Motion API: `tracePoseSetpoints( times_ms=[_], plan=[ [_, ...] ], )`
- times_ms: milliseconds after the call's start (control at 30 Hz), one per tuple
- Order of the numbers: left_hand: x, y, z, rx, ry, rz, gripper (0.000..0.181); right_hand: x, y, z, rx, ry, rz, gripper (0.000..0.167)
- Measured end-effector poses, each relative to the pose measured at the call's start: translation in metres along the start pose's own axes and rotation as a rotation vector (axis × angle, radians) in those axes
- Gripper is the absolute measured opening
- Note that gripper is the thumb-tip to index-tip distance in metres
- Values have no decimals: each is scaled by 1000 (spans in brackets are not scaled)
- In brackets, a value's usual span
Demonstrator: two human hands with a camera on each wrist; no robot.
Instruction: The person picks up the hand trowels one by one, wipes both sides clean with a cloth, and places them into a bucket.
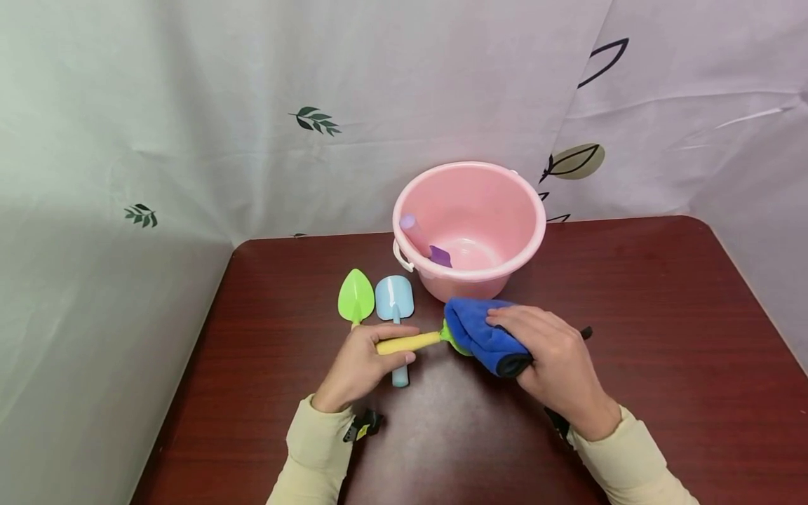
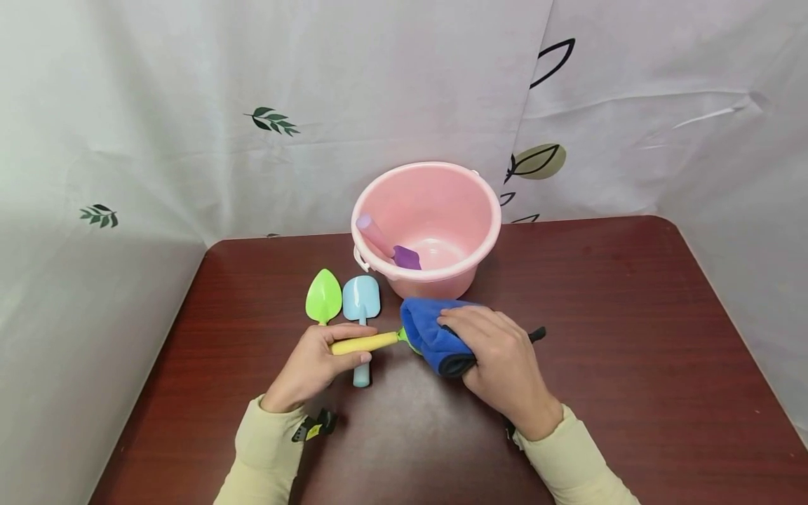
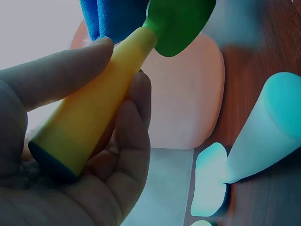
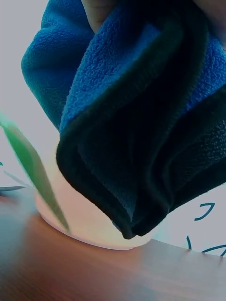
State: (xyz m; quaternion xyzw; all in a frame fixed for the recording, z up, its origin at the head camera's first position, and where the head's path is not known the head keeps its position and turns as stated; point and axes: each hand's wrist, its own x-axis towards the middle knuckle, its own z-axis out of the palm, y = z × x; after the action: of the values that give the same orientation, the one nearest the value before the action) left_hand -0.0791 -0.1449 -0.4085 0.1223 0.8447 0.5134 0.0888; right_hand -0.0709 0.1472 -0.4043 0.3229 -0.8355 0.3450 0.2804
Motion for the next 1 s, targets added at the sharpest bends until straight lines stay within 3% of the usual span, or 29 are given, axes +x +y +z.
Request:
tracePoseSetpoints(
  times_ms=[333,567,767,1000],
  plan=[
    [0,4,7,-23,-3,-30,35,0,-2,5,21,-35,-95,35],
    [1,4,11,-25,-26,-8,33,-1,-3,4,34,-111,-103,36],
    [0,5,13,-32,-37,-6,33,-3,-2,3,7,-250,-83,62],
    [1,4,12,-28,-28,-1,33,-3,-1,4,-10,-379,-101,70]
  ],
)
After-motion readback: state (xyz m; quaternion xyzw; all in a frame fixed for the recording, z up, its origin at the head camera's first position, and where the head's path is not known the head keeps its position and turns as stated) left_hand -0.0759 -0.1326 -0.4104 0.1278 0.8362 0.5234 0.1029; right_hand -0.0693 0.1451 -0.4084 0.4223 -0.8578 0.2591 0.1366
